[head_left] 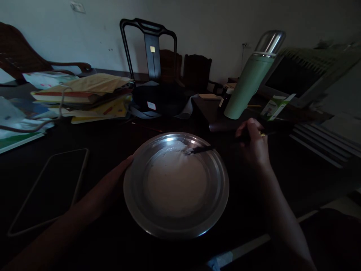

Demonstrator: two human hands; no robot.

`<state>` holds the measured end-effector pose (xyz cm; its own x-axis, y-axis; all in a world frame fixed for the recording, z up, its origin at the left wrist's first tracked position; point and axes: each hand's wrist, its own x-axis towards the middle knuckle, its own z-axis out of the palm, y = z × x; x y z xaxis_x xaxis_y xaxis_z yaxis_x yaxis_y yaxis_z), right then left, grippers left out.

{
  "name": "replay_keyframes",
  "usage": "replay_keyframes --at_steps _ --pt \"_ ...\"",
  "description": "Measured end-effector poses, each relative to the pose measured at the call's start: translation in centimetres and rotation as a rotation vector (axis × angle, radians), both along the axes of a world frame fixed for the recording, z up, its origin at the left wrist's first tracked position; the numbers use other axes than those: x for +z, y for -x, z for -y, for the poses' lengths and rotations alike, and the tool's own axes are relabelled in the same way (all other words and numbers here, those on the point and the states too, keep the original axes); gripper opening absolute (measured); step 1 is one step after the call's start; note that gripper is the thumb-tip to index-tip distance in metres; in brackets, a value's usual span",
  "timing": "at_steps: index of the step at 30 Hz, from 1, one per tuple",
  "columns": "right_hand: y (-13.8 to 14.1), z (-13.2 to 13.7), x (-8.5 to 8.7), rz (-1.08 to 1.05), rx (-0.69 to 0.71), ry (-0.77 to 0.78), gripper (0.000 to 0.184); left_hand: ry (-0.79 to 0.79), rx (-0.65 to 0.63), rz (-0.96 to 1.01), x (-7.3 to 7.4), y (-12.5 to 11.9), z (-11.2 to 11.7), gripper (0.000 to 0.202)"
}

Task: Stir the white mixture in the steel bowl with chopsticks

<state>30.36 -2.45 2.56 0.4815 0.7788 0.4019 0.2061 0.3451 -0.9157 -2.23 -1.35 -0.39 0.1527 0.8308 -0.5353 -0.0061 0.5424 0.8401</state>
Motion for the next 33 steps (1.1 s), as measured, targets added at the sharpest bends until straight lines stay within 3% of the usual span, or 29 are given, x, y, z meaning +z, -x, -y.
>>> replay_keyframes --at_steps 4,7,10,16,21,23,28,33 --pt "1.0 -0.5 -1.0 0.056 0.058 0.005 0.041 -0.018 0.093 0.007 0.3 -0.2 0.3 0.059" --pt "1.5 -0.4 -1.3 0.110 0.312 0.121 0.040 -0.023 0.131 -0.015 1.1 -0.7 0.5 0.085" --pt "1.2 0.0 -1.1 0.050 0.481 0.206 0.038 0.011 0.164 -0.040 1.2 -0.9 0.5 0.095" --pt "-0.4 0.4 0.2 0.004 0.329 0.094 0.034 -0.002 0.172 -0.031 0.0 -0.1 0.4 0.081" --pt "-0.1 0.2 -0.1 0.112 0.151 0.028 0.037 -0.039 0.035 0.101 -0.3 0.0 0.0 0.053" --pt "0.4 0.1 -0.6 0.132 0.181 0.050 0.038 0.004 0.065 0.064 -0.5 0.1 -0.2 0.059" --pt "1.2 0.2 -1.2 0.076 0.473 0.119 0.037 0.037 0.137 0.004 -0.1 -0.1 0.1 0.085" --pt "0.5 0.7 -0.8 -0.032 0.502 0.014 0.033 0.021 0.128 -0.048 1.1 -0.8 0.6 0.092"
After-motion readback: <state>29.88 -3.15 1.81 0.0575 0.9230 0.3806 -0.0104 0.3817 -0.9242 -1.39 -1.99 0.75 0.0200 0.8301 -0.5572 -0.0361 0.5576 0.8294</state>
